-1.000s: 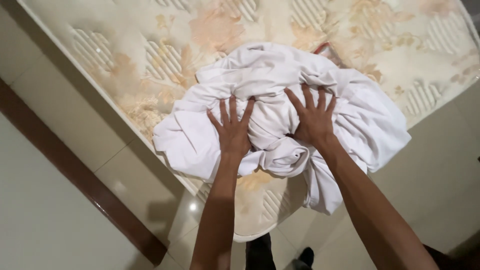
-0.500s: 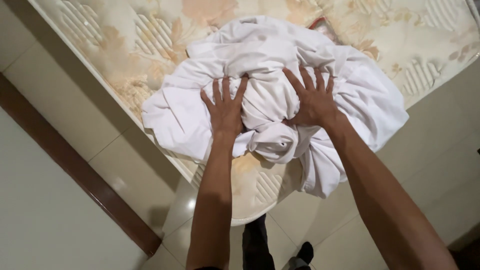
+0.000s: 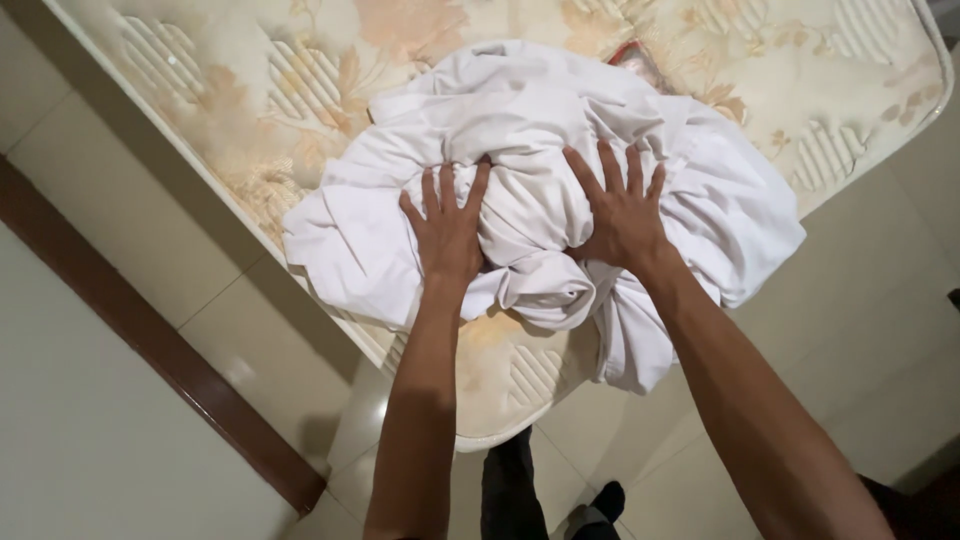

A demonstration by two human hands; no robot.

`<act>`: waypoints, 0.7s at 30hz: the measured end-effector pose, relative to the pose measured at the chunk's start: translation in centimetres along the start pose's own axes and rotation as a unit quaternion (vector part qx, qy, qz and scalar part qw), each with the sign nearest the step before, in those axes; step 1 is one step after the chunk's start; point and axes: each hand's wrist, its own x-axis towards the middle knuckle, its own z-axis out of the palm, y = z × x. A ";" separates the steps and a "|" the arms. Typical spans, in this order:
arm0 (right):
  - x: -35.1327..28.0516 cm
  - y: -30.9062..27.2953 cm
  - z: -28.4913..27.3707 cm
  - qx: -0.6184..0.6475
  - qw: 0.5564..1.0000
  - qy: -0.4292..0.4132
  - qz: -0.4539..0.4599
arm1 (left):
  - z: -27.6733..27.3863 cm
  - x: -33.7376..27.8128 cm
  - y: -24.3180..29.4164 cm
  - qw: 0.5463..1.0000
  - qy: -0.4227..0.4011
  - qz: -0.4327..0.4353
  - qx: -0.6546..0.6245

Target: The person spreads a white fitted sheet over a mattress, starting by unfolding the sheet and then tucking the corners under the mattress. The person moves between two beds to position the sheet and smooths it out by hand.

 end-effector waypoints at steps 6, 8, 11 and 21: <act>0.6 0.3 1.7 -0.006 0.997 0.074 -0.024 | 0.2 0.1 0.0 1.000 0.010 0.004 0.002; 0.8 0.0 2.0 -0.002 0.995 0.097 -0.030 | 0.5 0.3 0.0 1.000 0.010 0.001 0.003; 0.9 -0.1 2.1 0.014 0.993 0.112 -0.030 | 1.3 0.1 -0.1 1.000 0.023 0.006 0.017; 1.0 -0.2 3.1 -0.023 0.993 0.113 0.005 | 0.3 0.2 0.9 0.999 0.013 -0.011 0.050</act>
